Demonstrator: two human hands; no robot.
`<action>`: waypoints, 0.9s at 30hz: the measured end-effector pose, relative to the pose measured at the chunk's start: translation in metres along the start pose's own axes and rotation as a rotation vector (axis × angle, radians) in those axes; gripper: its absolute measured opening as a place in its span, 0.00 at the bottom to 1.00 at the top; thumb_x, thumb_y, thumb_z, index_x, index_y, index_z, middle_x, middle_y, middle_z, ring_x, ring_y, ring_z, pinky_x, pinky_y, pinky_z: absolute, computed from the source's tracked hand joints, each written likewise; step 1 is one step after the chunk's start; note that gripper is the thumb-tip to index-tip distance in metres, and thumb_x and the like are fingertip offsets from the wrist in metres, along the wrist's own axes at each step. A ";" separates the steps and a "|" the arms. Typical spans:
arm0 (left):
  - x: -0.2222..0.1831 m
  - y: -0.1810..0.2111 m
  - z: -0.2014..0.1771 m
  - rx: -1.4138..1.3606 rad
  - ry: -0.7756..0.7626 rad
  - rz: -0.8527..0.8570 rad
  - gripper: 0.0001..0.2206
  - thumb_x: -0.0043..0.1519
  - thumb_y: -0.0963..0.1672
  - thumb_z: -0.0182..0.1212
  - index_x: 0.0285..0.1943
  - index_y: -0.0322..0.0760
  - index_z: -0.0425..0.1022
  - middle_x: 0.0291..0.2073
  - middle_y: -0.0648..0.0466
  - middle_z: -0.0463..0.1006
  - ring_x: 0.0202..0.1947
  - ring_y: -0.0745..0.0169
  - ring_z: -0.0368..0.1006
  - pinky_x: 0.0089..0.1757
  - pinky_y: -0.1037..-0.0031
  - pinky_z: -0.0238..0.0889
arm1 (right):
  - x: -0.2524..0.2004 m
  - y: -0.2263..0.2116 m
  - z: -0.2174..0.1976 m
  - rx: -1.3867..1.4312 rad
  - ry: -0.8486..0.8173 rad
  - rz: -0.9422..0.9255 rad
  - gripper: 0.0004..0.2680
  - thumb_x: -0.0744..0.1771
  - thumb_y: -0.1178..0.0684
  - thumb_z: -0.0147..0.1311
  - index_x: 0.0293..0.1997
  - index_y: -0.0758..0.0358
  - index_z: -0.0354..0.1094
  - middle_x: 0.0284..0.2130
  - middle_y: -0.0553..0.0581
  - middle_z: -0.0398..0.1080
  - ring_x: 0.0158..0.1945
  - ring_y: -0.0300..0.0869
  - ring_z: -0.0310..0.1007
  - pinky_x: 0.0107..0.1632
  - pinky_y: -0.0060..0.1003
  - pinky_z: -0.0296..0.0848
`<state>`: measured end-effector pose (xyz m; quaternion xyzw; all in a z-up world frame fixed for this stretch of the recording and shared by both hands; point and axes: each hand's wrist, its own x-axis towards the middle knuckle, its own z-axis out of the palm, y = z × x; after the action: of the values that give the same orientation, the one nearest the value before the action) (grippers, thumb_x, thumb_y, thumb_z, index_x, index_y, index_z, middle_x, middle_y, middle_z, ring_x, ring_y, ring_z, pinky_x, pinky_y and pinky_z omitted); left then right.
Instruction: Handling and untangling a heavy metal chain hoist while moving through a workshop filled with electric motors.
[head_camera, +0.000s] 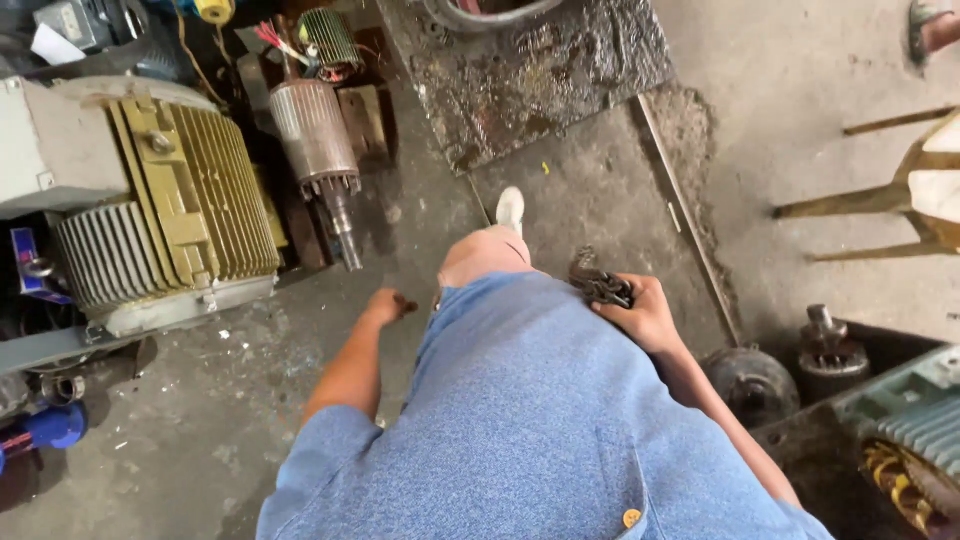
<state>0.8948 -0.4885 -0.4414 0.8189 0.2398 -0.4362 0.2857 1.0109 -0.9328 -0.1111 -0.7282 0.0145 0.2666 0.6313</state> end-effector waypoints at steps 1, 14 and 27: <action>0.009 0.008 -0.001 -0.001 0.005 0.000 0.19 0.58 0.54 0.64 0.35 0.35 0.82 0.30 0.47 0.81 0.38 0.48 0.79 0.40 0.60 0.70 | 0.012 -0.001 -0.012 0.000 -0.002 -0.005 0.06 0.57 0.63 0.63 0.19 0.64 0.68 0.12 0.53 0.61 0.18 0.35 0.56 0.22 0.26 0.54; 0.139 0.292 -0.188 -0.026 0.199 0.393 0.08 0.61 0.46 0.61 0.45 0.48 0.83 0.45 0.49 0.82 0.53 0.45 0.75 0.54 0.59 0.67 | 0.205 -0.039 -0.135 0.010 0.131 -0.028 0.06 0.58 0.63 0.63 0.19 0.67 0.67 0.11 0.55 0.60 0.17 0.35 0.55 0.20 0.26 0.53; 0.173 0.331 -0.225 -0.302 0.182 -0.021 0.18 0.62 0.50 0.61 0.57 0.38 0.77 0.46 0.45 0.82 0.41 0.54 0.81 0.43 0.65 0.73 | 0.374 -0.078 -0.235 0.167 -0.014 -0.067 0.05 0.56 0.65 0.64 0.23 0.68 0.70 0.14 0.54 0.63 0.19 0.36 0.59 0.23 0.26 0.56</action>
<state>1.3242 -0.5501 -0.4006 0.8003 0.3359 -0.3221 0.3780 1.4468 -1.0172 -0.1776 -0.6712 0.0080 0.2486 0.6983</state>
